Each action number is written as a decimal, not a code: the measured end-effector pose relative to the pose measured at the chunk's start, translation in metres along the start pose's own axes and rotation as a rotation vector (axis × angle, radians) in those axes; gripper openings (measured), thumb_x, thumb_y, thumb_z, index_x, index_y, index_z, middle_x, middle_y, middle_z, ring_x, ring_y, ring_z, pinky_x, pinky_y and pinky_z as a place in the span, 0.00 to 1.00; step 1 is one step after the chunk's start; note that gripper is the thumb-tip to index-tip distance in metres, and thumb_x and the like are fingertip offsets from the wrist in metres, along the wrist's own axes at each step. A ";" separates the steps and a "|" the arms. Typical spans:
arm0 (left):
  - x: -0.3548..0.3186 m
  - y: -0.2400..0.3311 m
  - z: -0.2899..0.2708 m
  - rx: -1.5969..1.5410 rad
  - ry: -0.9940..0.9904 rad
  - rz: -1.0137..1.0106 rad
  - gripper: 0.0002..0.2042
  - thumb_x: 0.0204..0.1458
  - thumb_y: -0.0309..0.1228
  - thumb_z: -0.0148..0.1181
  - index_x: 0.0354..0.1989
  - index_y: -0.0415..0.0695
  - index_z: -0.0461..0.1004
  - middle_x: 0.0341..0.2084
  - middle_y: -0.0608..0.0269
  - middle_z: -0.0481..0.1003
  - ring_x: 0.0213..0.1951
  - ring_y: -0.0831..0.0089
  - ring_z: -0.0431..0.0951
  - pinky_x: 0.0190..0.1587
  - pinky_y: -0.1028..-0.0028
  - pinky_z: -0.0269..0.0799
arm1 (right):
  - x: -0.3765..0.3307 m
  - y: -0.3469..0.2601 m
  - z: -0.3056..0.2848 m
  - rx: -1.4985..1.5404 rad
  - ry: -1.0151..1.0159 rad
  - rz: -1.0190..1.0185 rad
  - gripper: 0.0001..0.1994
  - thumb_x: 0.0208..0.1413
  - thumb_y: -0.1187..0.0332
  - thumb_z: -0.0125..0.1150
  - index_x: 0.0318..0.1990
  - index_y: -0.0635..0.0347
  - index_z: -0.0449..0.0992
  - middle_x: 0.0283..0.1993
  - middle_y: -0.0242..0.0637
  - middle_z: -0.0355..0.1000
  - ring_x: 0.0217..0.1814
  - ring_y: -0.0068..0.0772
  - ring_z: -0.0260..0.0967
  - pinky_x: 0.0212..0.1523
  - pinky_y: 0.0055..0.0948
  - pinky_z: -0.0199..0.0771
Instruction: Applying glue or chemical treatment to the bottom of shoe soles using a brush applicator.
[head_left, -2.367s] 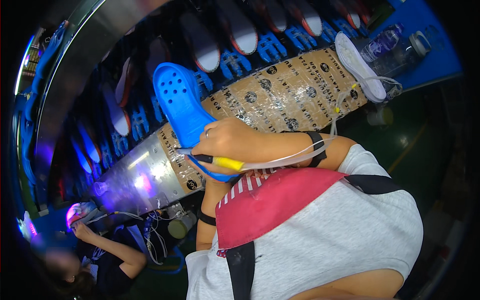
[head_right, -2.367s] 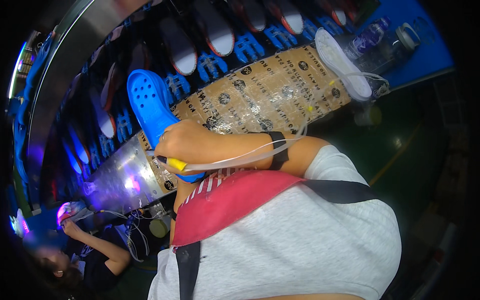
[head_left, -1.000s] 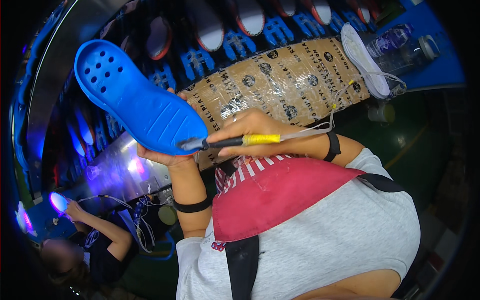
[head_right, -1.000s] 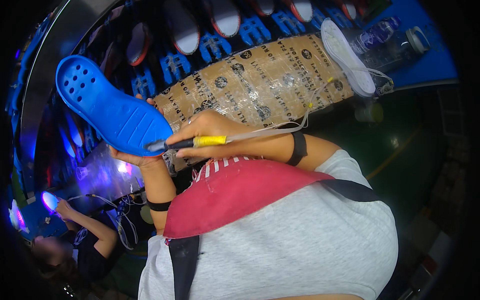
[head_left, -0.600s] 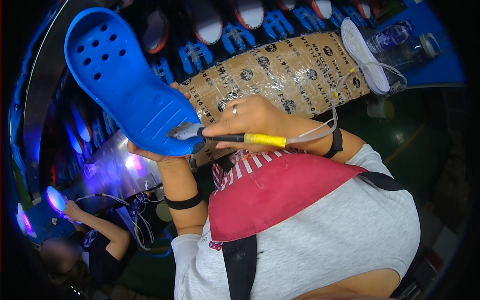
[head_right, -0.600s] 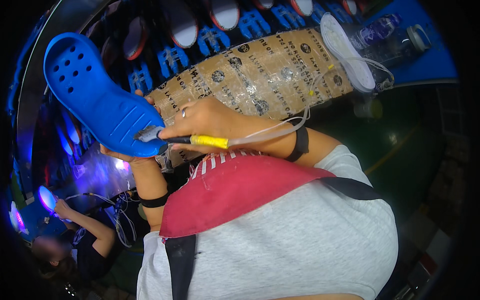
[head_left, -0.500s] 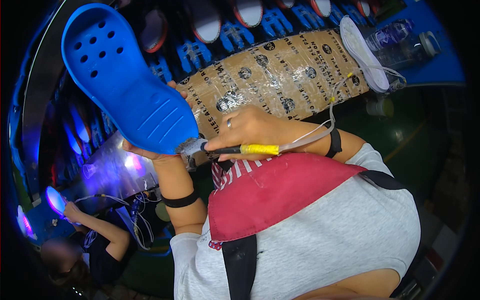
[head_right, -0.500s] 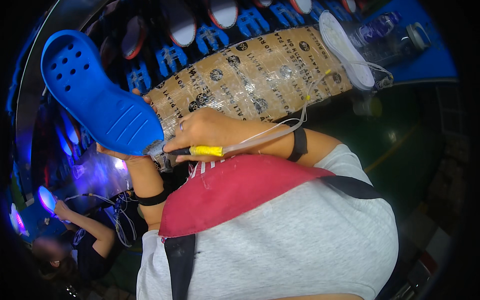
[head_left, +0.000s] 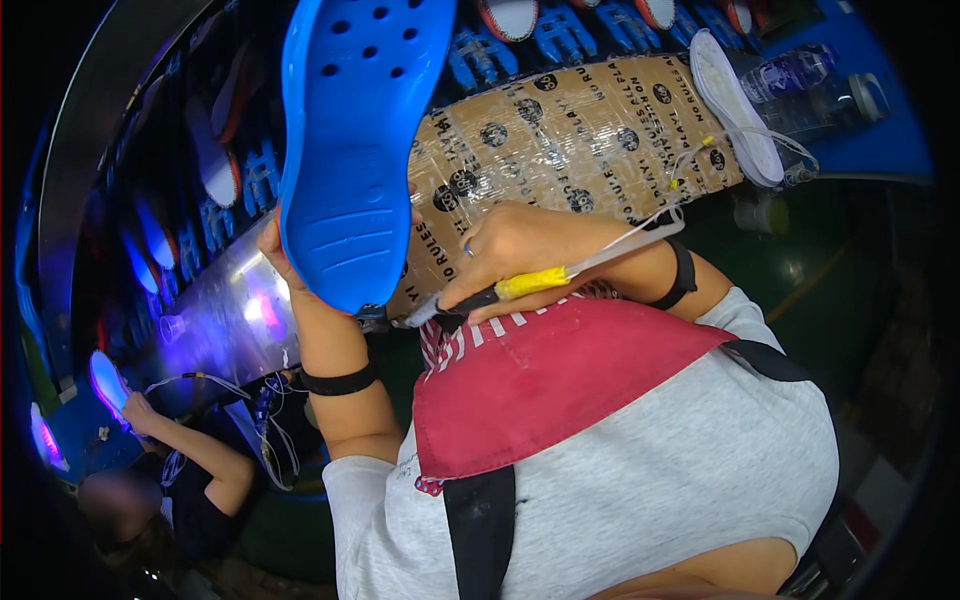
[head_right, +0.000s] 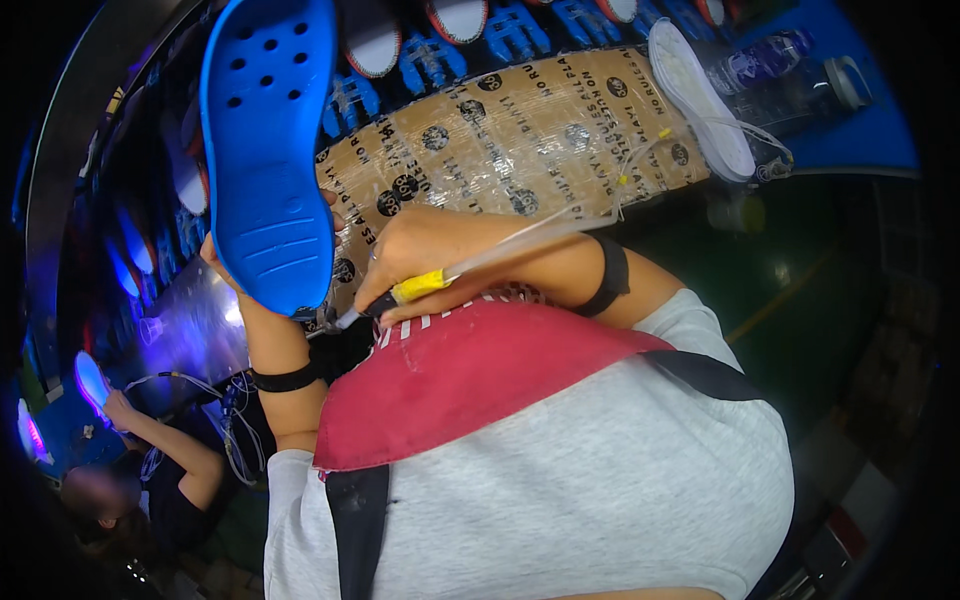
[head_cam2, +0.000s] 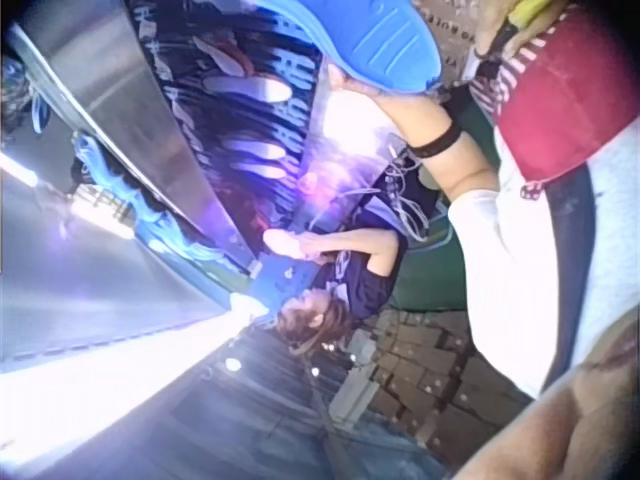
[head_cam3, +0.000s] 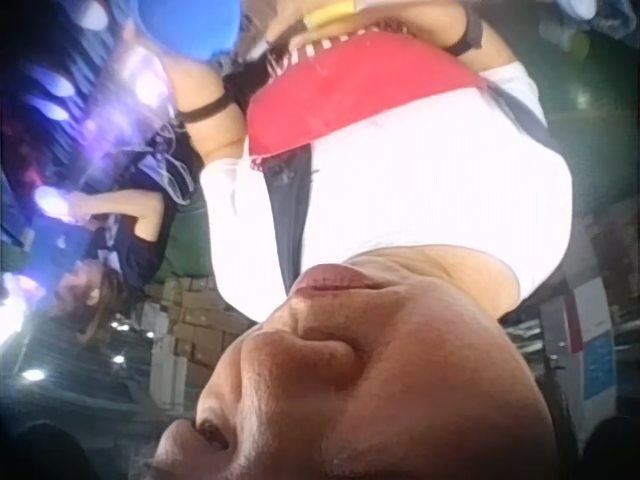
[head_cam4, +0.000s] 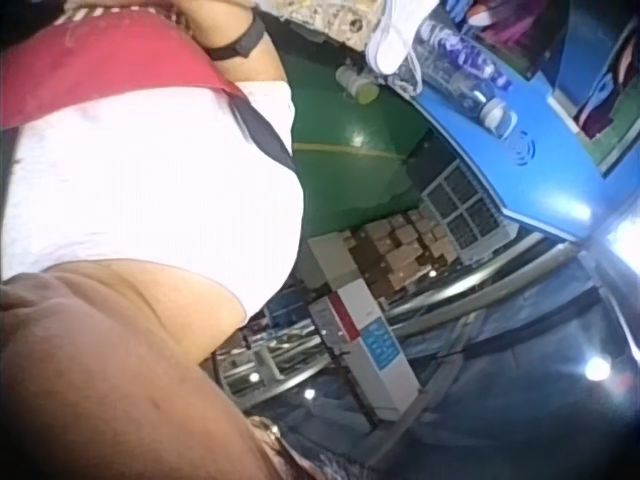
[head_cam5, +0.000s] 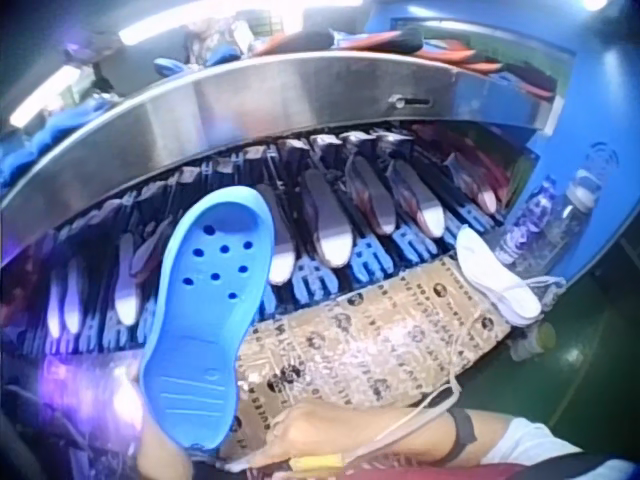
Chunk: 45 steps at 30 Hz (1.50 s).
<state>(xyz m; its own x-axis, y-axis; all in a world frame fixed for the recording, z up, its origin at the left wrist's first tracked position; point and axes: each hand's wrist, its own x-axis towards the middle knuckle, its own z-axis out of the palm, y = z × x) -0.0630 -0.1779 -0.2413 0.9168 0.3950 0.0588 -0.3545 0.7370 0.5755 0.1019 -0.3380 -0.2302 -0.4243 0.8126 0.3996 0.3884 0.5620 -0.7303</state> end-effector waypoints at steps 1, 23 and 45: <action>-0.001 0.003 0.001 0.023 0.077 -0.054 0.43 0.40 0.56 0.53 0.61 0.38 0.51 0.52 0.36 0.60 0.49 0.39 0.67 0.47 0.47 0.68 | 0.002 0.000 -0.001 0.004 -0.003 -0.001 0.12 0.43 0.68 0.66 0.38 0.53 0.78 0.22 0.35 0.71 0.23 0.36 0.68 0.26 0.28 0.70; 0.009 -0.001 -0.013 0.064 0.262 -0.276 0.27 0.49 0.45 0.46 0.51 0.36 0.66 0.44 0.48 0.72 0.42 0.60 0.75 0.45 0.65 0.73 | 0.009 -0.003 0.016 -0.139 0.081 -0.096 0.15 0.42 0.72 0.58 0.41 0.51 0.75 0.19 0.31 0.64 0.22 0.29 0.65 0.23 0.25 0.68; -0.008 0.026 -0.005 0.252 0.431 -0.493 0.28 0.50 0.45 0.44 0.56 0.39 0.61 0.49 0.50 0.68 0.49 0.61 0.71 0.51 0.65 0.67 | -0.010 0.005 0.005 -0.235 0.101 -0.002 0.09 0.42 0.69 0.62 0.34 0.50 0.77 0.19 0.36 0.66 0.23 0.36 0.66 0.24 0.31 0.66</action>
<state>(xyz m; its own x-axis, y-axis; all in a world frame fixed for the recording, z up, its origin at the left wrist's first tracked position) -0.0800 -0.1592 -0.2305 0.7868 0.2679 -0.5560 0.1851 0.7570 0.6267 0.1037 -0.3439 -0.2408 -0.3456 0.8162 0.4629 0.5725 0.5743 -0.5851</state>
